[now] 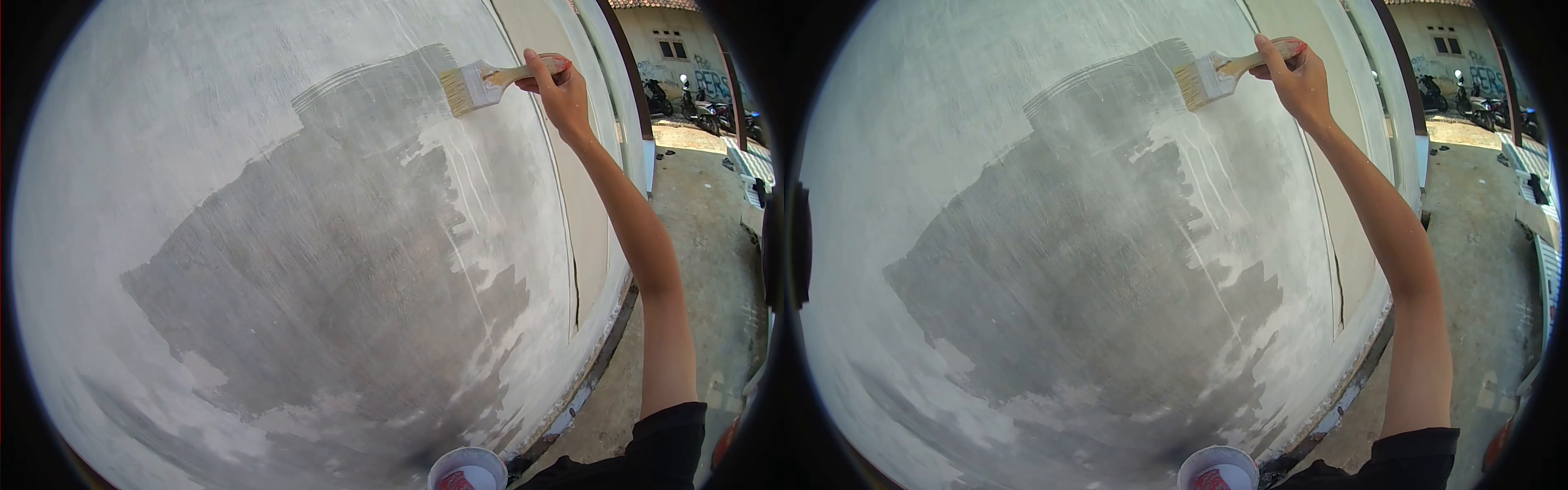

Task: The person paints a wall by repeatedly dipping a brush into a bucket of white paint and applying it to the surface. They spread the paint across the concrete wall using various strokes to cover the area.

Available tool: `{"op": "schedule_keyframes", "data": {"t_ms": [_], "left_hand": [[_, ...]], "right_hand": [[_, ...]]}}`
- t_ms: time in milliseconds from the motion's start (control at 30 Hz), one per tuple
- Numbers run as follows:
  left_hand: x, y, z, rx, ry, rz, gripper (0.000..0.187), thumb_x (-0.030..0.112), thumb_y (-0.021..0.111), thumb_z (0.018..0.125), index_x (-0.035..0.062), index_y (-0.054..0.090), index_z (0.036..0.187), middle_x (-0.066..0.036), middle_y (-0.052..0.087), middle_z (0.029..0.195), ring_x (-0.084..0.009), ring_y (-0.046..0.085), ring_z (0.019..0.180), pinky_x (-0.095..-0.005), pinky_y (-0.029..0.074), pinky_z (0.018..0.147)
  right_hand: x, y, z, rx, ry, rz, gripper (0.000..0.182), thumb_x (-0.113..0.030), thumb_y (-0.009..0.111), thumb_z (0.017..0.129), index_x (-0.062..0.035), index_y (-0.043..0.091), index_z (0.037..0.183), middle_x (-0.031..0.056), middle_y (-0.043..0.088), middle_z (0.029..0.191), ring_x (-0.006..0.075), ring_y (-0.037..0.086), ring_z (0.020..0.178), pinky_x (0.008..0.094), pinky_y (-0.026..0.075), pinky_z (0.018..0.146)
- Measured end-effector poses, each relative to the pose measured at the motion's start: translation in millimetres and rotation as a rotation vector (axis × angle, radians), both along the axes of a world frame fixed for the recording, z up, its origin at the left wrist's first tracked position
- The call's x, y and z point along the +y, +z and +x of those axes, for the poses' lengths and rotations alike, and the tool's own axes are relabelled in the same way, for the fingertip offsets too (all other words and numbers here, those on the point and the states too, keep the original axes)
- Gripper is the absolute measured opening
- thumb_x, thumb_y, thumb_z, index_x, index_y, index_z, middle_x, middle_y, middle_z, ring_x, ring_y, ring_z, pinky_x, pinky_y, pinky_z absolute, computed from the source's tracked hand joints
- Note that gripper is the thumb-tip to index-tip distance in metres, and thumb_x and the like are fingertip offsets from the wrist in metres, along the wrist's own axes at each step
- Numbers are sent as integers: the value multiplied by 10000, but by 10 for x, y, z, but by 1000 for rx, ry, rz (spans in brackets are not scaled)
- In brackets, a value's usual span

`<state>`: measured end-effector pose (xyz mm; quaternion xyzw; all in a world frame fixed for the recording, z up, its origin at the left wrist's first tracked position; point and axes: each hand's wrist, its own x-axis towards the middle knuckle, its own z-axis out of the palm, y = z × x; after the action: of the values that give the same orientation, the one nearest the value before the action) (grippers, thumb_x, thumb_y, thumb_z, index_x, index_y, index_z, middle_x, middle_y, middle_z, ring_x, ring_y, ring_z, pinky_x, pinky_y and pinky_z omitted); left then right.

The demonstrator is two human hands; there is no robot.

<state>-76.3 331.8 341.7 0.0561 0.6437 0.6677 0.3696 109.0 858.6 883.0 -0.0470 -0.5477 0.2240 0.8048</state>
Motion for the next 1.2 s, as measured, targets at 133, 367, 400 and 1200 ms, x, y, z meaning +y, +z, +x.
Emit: {"op": "schedule_keyframes", "data": {"t_ms": [133,367,400,1200], "left_hand": [[-16,-11,17,-12,0,-4,248,201,691,911,114,469,982,-70,556,893,-204,592,728,-358,569,600],[19,-39,-20,-19,-14,-6,250,196,690,910,114,464,977,-72,551,897,-211,594,734,-369,573,604],[31,-36,-31,-19,-13,-4,250,195,690,910,114,463,977,-72,551,898,-212,594,735,-371,573,605],[63,-67,-95,-48,-24,-17,255,178,688,907,115,447,961,-77,535,914,-236,598,755,-407,587,618]], "right_hand": [[289,-3,243,-32,-329,-45,429,-383,666,918,42,653,970,132,703,834,182,709,764,271,562,730],[-355,69,-107,-188,-617,317,217,-247,683,913,-41,664,849,81,694,706,180,706,668,272,550,605],[-596,34,-172,-249,-604,364,187,-221,680,923,-34,683,904,80,703,798,169,690,716,275,566,654],[180,-426,362,-108,-389,-134,358,-322,681,921,35,664,952,143,707,844,171,708,775,275,572,732]]}}
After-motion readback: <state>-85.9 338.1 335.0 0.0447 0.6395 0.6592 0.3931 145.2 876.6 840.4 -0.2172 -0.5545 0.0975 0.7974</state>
